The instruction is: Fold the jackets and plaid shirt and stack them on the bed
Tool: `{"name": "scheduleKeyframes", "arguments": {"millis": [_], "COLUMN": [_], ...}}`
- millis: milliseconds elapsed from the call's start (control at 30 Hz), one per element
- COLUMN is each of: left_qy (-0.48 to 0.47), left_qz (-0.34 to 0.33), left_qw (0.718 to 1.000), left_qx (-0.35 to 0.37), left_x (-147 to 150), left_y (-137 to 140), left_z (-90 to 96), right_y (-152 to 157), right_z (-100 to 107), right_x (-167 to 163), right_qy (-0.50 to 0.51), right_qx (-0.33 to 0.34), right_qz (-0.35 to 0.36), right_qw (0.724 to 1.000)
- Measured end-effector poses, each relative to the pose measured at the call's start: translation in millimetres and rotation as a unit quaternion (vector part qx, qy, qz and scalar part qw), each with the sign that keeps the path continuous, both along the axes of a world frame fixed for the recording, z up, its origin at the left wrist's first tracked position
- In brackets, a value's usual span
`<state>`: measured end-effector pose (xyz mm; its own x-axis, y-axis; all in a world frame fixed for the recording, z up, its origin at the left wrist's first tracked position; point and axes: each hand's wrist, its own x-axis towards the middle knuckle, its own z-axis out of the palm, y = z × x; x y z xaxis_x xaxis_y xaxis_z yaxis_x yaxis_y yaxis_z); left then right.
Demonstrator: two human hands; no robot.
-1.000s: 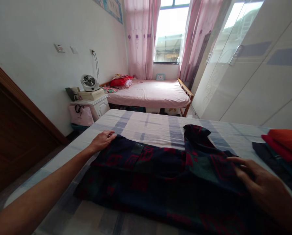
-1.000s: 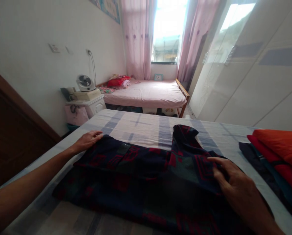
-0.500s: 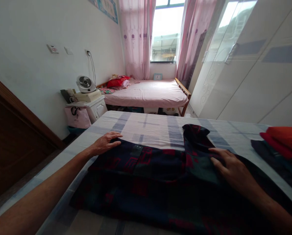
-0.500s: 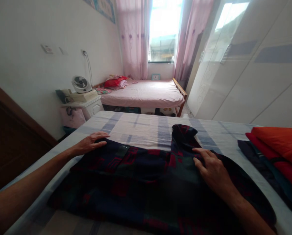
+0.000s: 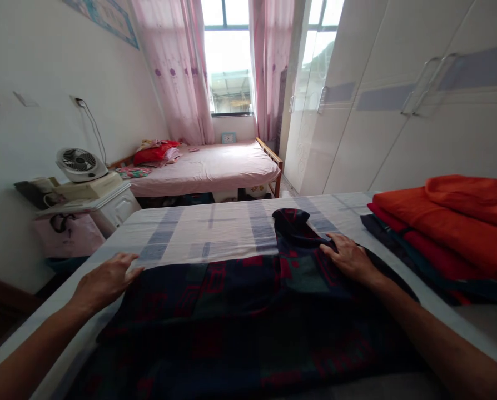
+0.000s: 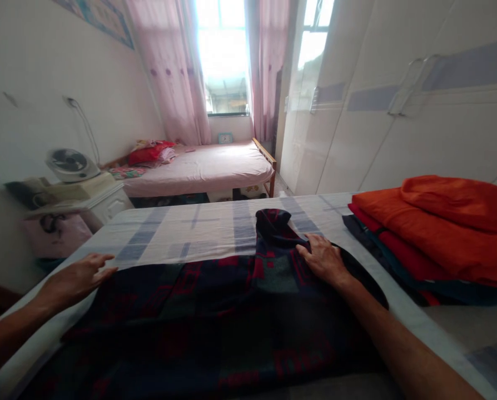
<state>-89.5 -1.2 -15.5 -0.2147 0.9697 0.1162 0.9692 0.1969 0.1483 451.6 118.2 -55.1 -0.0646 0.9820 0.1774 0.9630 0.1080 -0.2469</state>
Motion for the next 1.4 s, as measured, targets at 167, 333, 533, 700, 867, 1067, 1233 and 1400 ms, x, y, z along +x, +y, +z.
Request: {"name": "scheduleKeyframes", "arguments": {"millis": [167, 333, 533, 700, 867, 1067, 1233, 1400], "left_qy": [0.044, 0.102, 0.048, -0.081, -0.057, -0.209, -0.179, -0.096], "left_qz": [-0.195, -0.27, -0.262, -0.254, -0.432, -0.416, -0.322, -0.244], "left_qw": [0.977, 0.953, 0.956, 0.939, 0.877, 0.882, 0.924, 0.963], "left_qx": [0.077, 0.087, 0.121, 0.217, 0.205, 0.069, 0.106, 0.065], "left_x": [69, 109, 110, 157, 202, 219, 210, 176], "left_y": [-9, -24, -27, -43, -64, -87, -61, 3], "left_z": [-28.4, -71.4, -67.6, -17.4, -1.6, -1.6, 4.7, -10.7], "right_y": [38, 63, 20, -85, -156, -144, -81, -10], "right_z": [27, 24, 65, 98, 76, 62, 47, 25], "right_x": [-24, -48, -73, -81, -71, -19, 26, 37], "right_qy": [0.056, 0.089, 0.153, 0.241, 0.263, 0.271, 0.184, 0.075], "right_qx": [-0.066, -0.084, -0.049, -0.057, -0.204, -0.141, 0.024, 0.001], "right_qz": [0.006, 0.001, 0.125, 0.422, 0.501, 0.369, 0.157, 0.097], "right_qw": [0.996, 0.993, 0.979, 0.872, 0.799, 0.878, 0.97, 0.992]}}
